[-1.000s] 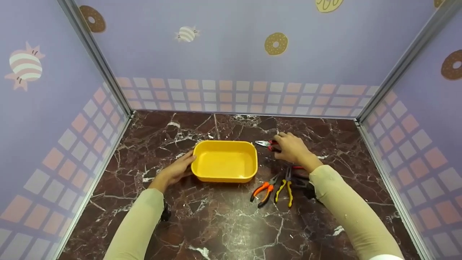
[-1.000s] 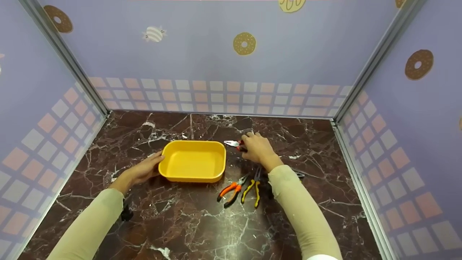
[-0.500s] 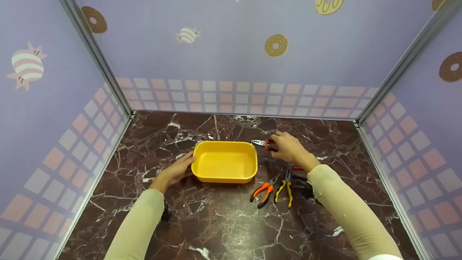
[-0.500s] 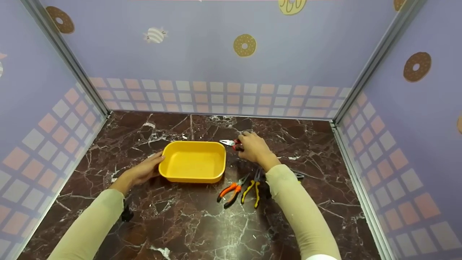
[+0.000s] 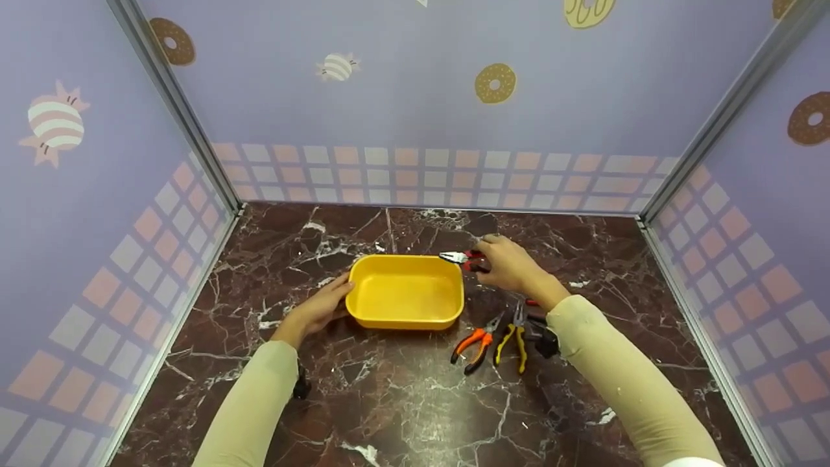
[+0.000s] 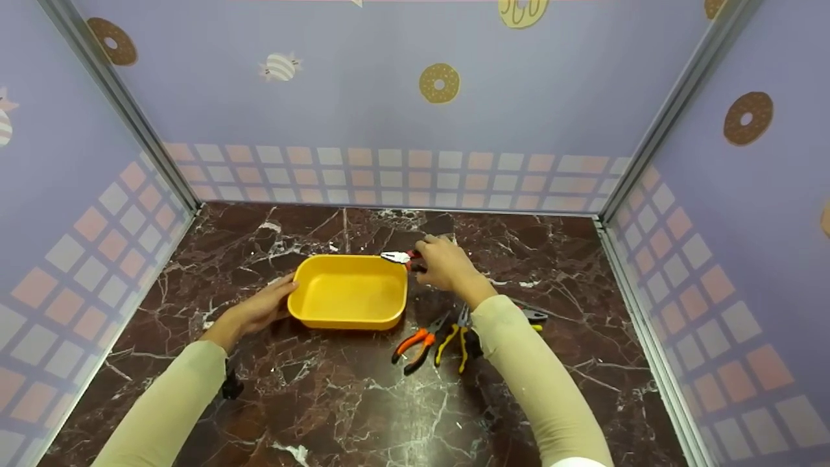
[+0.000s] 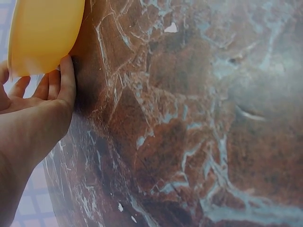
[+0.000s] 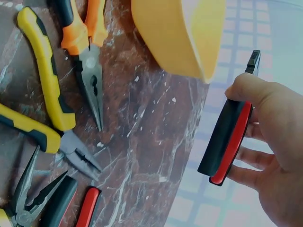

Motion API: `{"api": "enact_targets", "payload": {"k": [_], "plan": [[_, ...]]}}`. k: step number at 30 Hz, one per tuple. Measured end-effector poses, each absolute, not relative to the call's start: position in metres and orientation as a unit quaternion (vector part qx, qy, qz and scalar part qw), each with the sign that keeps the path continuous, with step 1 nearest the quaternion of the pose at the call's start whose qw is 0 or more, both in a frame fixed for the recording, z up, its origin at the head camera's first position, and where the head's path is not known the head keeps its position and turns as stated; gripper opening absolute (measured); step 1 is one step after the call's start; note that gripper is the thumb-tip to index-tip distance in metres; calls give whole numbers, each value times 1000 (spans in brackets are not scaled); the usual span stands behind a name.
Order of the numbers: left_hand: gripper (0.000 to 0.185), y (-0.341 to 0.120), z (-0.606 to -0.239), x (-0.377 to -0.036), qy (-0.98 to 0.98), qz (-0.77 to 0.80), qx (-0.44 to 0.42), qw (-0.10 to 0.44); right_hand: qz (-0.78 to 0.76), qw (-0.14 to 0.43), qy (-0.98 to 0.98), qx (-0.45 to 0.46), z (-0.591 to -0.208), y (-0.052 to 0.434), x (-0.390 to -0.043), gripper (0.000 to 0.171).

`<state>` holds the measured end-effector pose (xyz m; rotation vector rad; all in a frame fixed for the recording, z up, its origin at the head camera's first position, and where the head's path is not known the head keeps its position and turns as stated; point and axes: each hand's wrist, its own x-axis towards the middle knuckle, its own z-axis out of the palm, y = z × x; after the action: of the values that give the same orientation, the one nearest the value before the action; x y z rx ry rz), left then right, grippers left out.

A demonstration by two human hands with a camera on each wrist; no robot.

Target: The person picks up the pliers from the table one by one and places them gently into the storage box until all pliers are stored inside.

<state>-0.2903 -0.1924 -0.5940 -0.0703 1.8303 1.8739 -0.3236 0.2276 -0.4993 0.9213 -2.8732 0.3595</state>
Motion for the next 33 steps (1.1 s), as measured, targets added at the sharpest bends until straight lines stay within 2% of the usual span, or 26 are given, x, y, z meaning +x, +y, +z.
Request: {"api": "enact_targets", "payload": {"k": [18,33], "plan": [[59,-194,-596,-292,671,696,-16,256,116,45,-937,327,-494,207,-318,50],[57,-185,-592,-290,693,692,-13,199,121,26,-941,314,-490,205,-314,57]]}}
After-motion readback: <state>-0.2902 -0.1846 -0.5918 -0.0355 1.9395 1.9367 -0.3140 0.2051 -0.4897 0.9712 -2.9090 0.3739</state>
